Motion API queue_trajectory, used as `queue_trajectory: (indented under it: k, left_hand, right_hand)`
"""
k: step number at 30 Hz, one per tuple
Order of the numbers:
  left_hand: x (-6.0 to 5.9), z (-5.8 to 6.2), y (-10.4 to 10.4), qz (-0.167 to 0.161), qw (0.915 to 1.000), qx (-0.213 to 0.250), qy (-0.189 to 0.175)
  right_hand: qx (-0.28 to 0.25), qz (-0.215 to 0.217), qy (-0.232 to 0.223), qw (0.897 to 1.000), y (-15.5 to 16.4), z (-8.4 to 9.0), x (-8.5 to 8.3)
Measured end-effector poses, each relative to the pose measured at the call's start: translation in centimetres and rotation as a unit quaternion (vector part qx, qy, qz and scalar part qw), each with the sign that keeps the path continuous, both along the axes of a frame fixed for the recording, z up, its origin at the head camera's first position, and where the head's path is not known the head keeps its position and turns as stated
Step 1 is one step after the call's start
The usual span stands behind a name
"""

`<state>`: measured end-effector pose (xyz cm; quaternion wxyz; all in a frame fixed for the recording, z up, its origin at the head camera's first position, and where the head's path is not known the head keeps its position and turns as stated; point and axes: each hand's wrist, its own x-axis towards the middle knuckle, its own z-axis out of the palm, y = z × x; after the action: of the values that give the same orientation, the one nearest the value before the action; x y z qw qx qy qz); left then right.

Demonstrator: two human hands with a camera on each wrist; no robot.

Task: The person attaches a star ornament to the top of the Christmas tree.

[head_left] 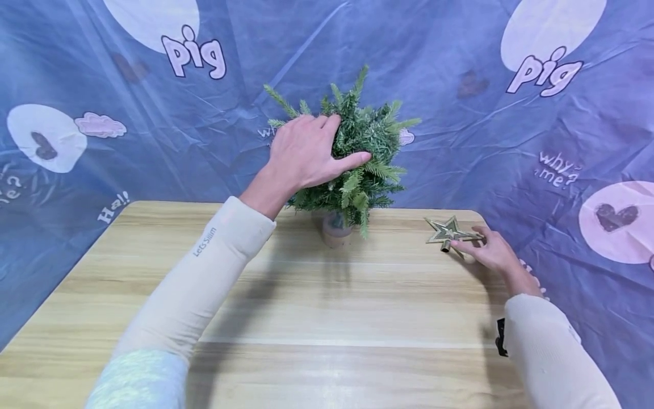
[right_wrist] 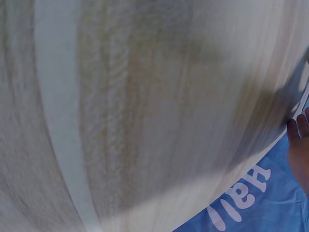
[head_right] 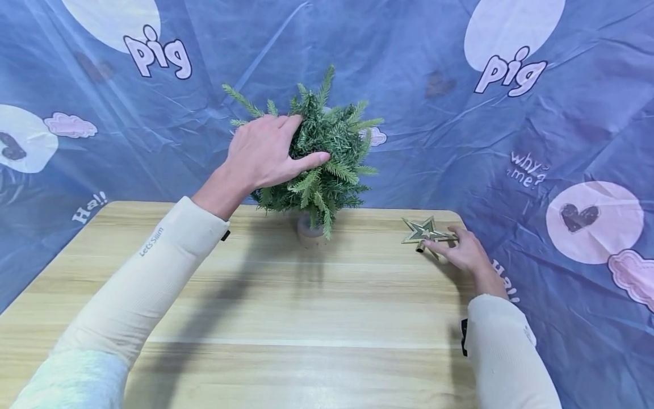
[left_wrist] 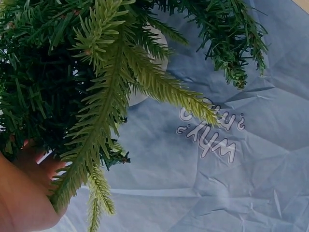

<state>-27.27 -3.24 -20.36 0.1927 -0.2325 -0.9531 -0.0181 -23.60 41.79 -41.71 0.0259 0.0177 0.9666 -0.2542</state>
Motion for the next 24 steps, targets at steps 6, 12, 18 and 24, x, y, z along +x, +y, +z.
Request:
queue_trajectory:
  k: [6,12,18,24]
  left_hand:
    - [-0.1,0.0,-0.1,0.003,1.0,-0.002,-0.005]
    - [0.0,0.1,0.1,0.007,0.9998,-0.008,-0.017]
    - [0.1,0.0,-0.1,0.009,0.9999,-0.007,-0.01]
    - [0.1,-0.2,-0.1,0.005,1.0,-0.003,0.003]
  right_hand:
    - [-0.021,-0.005,-0.013,1.0,0.1,-0.1,0.2]
    - [-0.017,-0.023,-0.024,0.999,0.3,-0.4,0.6]
    - [-0.01,-0.017,-0.011,1.0,0.5,-0.9,0.5]
    - [0.011,-0.009,0.003,1.0,0.5,-1.0,0.5]
